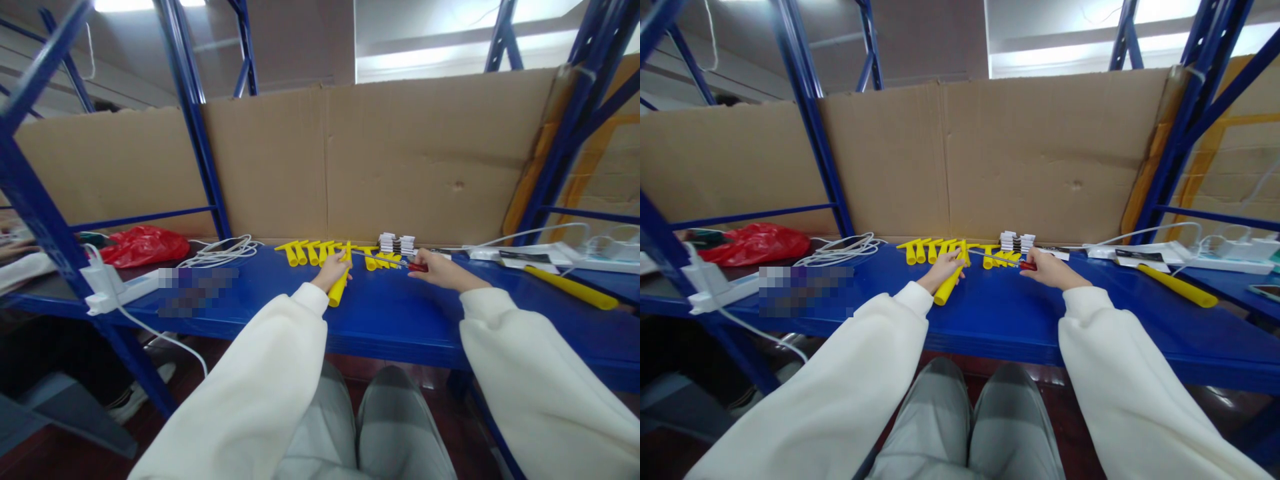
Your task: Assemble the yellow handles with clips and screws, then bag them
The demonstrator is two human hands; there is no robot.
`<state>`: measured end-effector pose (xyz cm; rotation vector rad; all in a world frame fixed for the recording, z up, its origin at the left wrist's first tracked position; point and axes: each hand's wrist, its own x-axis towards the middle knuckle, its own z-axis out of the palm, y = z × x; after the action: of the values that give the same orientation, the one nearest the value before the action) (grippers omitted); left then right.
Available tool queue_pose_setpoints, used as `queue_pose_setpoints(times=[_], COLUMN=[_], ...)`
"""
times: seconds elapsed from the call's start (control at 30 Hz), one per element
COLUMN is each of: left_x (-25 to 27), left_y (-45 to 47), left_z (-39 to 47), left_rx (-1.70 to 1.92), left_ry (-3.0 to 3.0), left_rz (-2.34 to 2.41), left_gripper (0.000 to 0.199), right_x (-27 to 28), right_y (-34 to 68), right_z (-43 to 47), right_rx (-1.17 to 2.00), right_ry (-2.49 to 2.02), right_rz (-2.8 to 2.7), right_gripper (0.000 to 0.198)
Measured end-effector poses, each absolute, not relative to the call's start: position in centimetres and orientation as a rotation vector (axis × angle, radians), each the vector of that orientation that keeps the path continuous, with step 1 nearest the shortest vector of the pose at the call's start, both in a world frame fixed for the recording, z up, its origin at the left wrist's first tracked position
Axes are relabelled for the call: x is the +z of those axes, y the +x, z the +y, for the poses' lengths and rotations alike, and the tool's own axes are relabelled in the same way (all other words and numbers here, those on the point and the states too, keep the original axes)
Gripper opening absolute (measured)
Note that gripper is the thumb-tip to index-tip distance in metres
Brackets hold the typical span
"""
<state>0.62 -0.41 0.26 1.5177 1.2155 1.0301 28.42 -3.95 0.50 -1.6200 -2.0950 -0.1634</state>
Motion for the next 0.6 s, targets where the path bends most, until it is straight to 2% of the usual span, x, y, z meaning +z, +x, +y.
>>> queue_pose_setpoints(times=[0.13,0.3,0.6], left_x=[0.17,0.19,0.02], left_y=[0.61,0.58,0.71], left_z=[-0.26,-0.21,-0.07], left_rx=[1.030,1.033,1.048], left_ry=[1.510,1.501,1.499], left_rz=[1.218,1.220,1.211], left_gripper=[0.063,0.064,0.064], right_x=[0.57,0.41,0.16], right_y=[28.57,28.59,28.60], right_z=[-3.98,-3.64,-3.56], right_rx=[-0.214,-0.049,0.004], right_ry=[-1.583,-1.488,-1.544], right_rz=[-2.127,-2.208,-2.071], right_gripper=[0.017,0.027,0.024])
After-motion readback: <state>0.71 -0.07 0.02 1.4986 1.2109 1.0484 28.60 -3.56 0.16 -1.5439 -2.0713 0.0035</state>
